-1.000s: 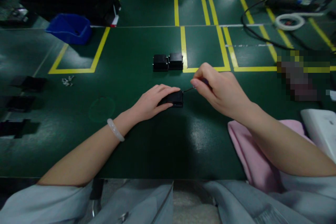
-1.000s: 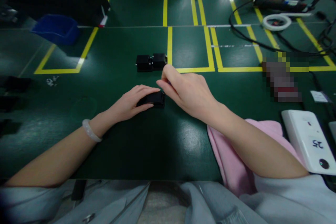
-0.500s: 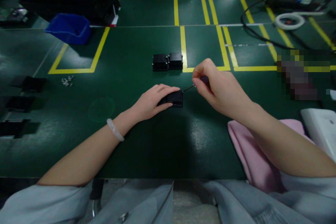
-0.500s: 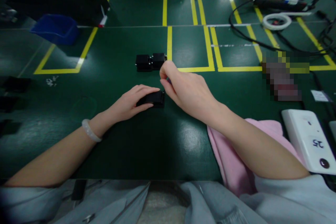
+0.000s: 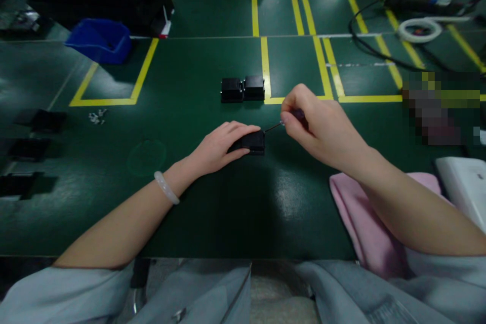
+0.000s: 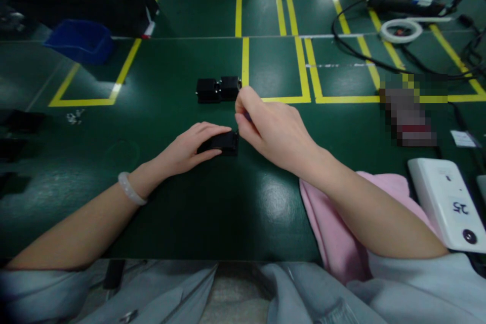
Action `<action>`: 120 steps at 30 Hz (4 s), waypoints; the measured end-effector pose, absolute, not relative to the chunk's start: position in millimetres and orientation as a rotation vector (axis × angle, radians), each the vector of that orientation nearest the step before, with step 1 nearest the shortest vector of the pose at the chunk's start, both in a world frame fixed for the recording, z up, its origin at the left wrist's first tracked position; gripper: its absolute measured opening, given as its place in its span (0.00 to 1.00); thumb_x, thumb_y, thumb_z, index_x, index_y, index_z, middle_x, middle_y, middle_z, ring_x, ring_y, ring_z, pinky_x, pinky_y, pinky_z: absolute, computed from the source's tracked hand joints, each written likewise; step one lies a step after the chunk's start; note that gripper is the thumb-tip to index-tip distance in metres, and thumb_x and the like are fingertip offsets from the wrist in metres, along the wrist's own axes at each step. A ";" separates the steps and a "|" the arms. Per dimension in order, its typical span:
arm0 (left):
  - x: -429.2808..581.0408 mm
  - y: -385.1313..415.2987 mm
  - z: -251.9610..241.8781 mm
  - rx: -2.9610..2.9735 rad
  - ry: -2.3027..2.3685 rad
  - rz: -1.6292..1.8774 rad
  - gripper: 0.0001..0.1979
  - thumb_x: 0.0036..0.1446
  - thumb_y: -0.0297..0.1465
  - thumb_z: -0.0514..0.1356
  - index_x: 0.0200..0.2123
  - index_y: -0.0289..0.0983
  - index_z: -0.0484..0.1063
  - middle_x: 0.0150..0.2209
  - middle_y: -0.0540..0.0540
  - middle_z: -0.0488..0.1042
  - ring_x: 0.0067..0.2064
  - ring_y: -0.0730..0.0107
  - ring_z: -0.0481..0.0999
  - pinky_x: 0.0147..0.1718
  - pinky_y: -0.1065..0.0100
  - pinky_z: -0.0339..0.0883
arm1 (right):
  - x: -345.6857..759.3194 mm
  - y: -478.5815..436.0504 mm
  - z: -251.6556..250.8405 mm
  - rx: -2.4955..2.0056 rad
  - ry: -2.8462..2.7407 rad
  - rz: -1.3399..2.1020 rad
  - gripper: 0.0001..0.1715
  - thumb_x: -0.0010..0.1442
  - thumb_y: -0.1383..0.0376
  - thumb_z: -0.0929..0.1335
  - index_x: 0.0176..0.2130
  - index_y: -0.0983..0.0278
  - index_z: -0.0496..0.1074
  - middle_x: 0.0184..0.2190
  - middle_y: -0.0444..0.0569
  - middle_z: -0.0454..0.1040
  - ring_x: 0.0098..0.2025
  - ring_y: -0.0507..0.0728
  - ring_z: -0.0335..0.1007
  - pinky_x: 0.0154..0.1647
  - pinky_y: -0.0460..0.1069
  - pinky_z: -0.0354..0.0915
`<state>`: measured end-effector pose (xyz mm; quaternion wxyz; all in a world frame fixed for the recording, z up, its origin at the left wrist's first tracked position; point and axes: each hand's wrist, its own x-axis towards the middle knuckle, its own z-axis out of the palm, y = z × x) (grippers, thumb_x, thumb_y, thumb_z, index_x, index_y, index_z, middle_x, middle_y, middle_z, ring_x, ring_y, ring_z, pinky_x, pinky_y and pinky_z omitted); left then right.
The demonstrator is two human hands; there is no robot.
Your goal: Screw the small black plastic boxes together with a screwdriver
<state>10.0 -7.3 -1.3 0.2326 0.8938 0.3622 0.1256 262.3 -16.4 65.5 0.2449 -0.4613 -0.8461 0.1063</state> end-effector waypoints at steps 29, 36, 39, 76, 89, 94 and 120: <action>8.8 -7.7 -2.5 2.471 0.996 0.351 0.25 0.68 0.34 0.56 0.66 0.42 0.58 0.59 0.41 0.67 0.58 0.57 0.67 0.57 0.55 0.64 | 260.3 -22.4 71.9 -1.383 -2.397 0.108 0.13 0.68 0.59 0.59 0.42 0.63 0.67 0.25 0.44 0.71 0.25 0.51 0.65 0.26 0.47 0.52; 8.3 -7.7 -2.1 2.468 0.989 0.356 0.25 0.68 0.33 0.56 0.66 0.42 0.58 0.59 0.41 0.67 0.58 0.57 0.67 0.57 0.56 0.64 | 261.3 -22.7 73.9 -1.375 -2.406 0.155 0.12 0.65 0.64 0.61 0.48 0.63 0.66 0.30 0.45 0.74 0.29 0.53 0.70 0.28 0.48 0.55; 8.5 -7.8 -2.1 2.469 0.991 0.358 0.25 0.69 0.34 0.56 0.66 0.42 0.59 0.59 0.41 0.67 0.58 0.57 0.68 0.56 0.56 0.65 | 261.7 -22.6 73.5 -1.384 -2.396 0.149 0.13 0.65 0.64 0.61 0.49 0.63 0.65 0.31 0.45 0.75 0.29 0.53 0.70 0.28 0.48 0.56; 8.7 -7.9 -2.4 2.471 1.004 0.346 0.25 0.69 0.34 0.56 0.66 0.42 0.58 0.59 0.42 0.67 0.59 0.57 0.67 0.58 0.55 0.64 | 261.7 -23.3 75.3 -1.409 -2.422 0.147 0.14 0.68 0.58 0.61 0.45 0.64 0.69 0.29 0.46 0.76 0.28 0.53 0.70 0.28 0.48 0.54; 8.9 -7.8 -2.0 2.468 0.995 0.350 0.25 0.69 0.35 0.55 0.66 0.43 0.58 0.60 0.41 0.67 0.59 0.56 0.67 0.58 0.54 0.63 | 261.0 -23.9 75.7 -1.387 -2.424 0.181 0.16 0.67 0.59 0.61 0.50 0.63 0.67 0.32 0.46 0.78 0.29 0.53 0.71 0.28 0.48 0.55; 9.2 -7.5 -2.0 2.466 1.003 0.344 0.25 0.69 0.35 0.55 0.66 0.42 0.58 0.59 0.41 0.67 0.59 0.57 0.67 0.56 0.56 0.64 | 262.4 -22.8 74.7 -1.378 -2.425 0.201 0.13 0.67 0.60 0.60 0.46 0.63 0.67 0.30 0.46 0.76 0.30 0.54 0.72 0.29 0.48 0.56; 9.8 -7.9 -0.5 2.448 0.999 0.339 0.24 0.68 0.34 0.55 0.66 0.42 0.58 0.59 0.40 0.67 0.58 0.56 0.67 0.57 0.54 0.64 | 262.5 -21.1 75.0 -1.387 -2.390 0.262 0.15 0.66 0.63 0.60 0.50 0.64 0.65 0.36 0.48 0.77 0.33 0.55 0.73 0.31 0.49 0.59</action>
